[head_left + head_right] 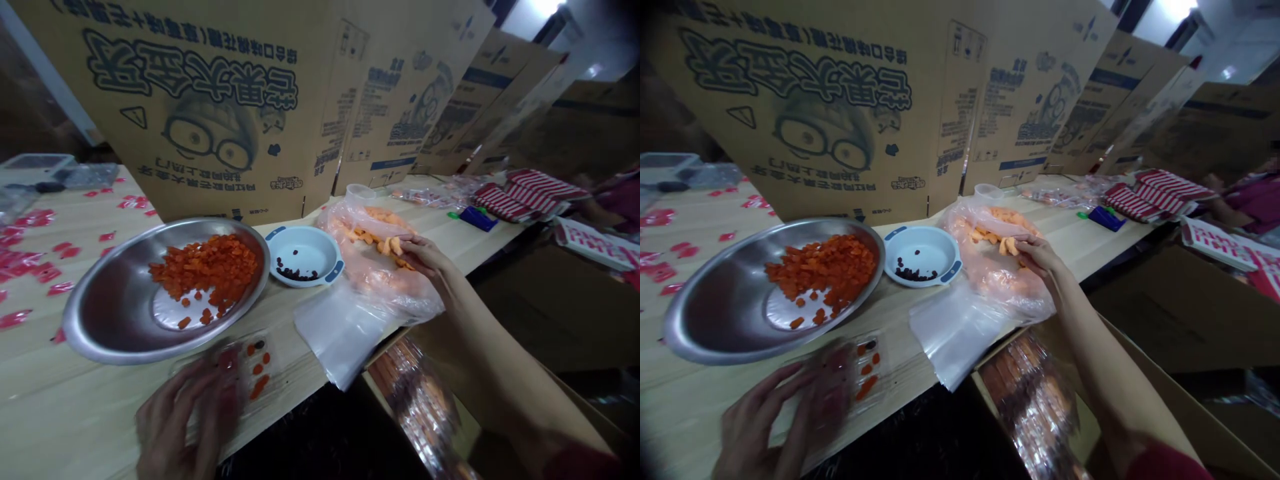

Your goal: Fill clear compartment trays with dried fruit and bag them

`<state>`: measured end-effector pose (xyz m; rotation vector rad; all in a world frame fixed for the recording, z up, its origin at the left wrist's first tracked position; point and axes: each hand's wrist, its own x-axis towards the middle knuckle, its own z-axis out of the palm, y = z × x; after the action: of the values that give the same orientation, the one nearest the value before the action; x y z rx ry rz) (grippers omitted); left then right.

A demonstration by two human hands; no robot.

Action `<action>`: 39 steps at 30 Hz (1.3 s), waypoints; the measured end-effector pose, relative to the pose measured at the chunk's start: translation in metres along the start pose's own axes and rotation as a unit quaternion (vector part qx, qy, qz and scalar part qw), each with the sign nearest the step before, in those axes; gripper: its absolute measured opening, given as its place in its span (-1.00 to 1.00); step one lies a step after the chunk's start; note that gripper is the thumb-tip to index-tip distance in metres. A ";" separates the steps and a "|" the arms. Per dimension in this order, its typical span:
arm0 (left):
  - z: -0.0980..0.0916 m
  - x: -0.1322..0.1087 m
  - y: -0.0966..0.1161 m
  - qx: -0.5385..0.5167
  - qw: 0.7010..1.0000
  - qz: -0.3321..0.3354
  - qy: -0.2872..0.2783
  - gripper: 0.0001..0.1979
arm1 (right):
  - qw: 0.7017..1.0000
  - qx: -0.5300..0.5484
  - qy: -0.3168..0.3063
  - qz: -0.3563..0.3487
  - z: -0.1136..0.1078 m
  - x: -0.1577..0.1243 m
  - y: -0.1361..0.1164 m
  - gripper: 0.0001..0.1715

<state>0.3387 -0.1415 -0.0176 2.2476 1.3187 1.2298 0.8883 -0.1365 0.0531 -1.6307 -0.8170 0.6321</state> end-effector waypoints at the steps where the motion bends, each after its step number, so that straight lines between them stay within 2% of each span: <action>1: 0.005 0.008 0.018 -0.033 0.999 -0.021 -0.009 -0.79 | 1.000 0.021 -0.017 -0.002 0.011 -0.012 -0.007 -0.42; 4: 0.023 0.027 0.064 -0.156 0.983 -0.085 -0.044 -0.84 | 0.990 0.089 -0.107 0.017 0.067 -0.061 -0.022 -0.45; 7: 0.033 0.035 0.081 -0.223 0.966 -0.104 -0.073 -0.77 | 0.956 0.133 -0.251 0.068 0.147 -0.125 -0.025 -0.56; 9: 0.030 0.030 0.072 -0.251 0.954 -0.130 -0.097 -0.74 | 0.926 0.158 -0.329 0.098 0.199 -0.165 -0.021 -0.64; 11: 0.020 0.019 0.052 -0.285 0.932 -0.201 -0.100 -0.79 | 0.898 0.184 -0.377 0.130 0.243 -0.195 -0.012 -0.66; 13: 0.005 0.005 0.028 -0.318 0.902 -0.285 -0.066 -0.82 | 0.881 0.202 -0.397 0.161 0.279 -0.211 0.000 -0.63; 16: -0.017 -0.008 -0.003 -0.346 0.868 -0.356 0.025 -0.76 | 0.883 0.202 -0.384 0.181 0.313 -0.218 0.014 -0.58; 18: -0.025 -0.010 -0.014 -0.345 0.864 -0.362 0.055 -0.71 | 0.890 0.201 -0.366 0.184 0.325 -0.218 0.017 -0.58; 19: -0.026 -0.010 -0.016 -0.344 0.866 -0.358 0.050 -0.69 | 0.890 0.202 -0.365 0.185 0.329 -0.218 0.018 -0.59; 23: -0.023 -0.006 -0.014 -0.349 0.876 -0.333 -0.017 -0.62 | 0.877 0.207 -0.391 0.190 0.335 -0.224 0.014 -0.61; 27: -0.026 -0.008 -0.023 -0.396 0.855 -0.332 -0.050 -0.67 | 0.851 0.231 -0.411 0.230 0.327 -0.223 0.015 -0.59; 33: -0.041 -0.015 -0.052 -0.388 0.837 -0.385 0.009 -0.61 | 0.876 0.258 -0.317 0.255 0.304 -0.207 0.021 -0.58; 35: -0.037 -0.017 -0.056 -0.362 0.849 -0.384 0.028 -0.64 | 0.879 0.255 -0.307 0.262 0.299 -0.209 0.023 -0.58; 39: -0.020 -0.017 -0.052 -0.215 0.912 -0.347 0.040 -0.80 | 0.871 0.251 -0.327 0.268 0.295 -0.224 0.024 -0.61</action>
<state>0.2887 -0.1305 -0.0451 1.2638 1.4992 1.1804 0.5281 -0.1386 -0.0362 -1.1371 -0.5727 1.7073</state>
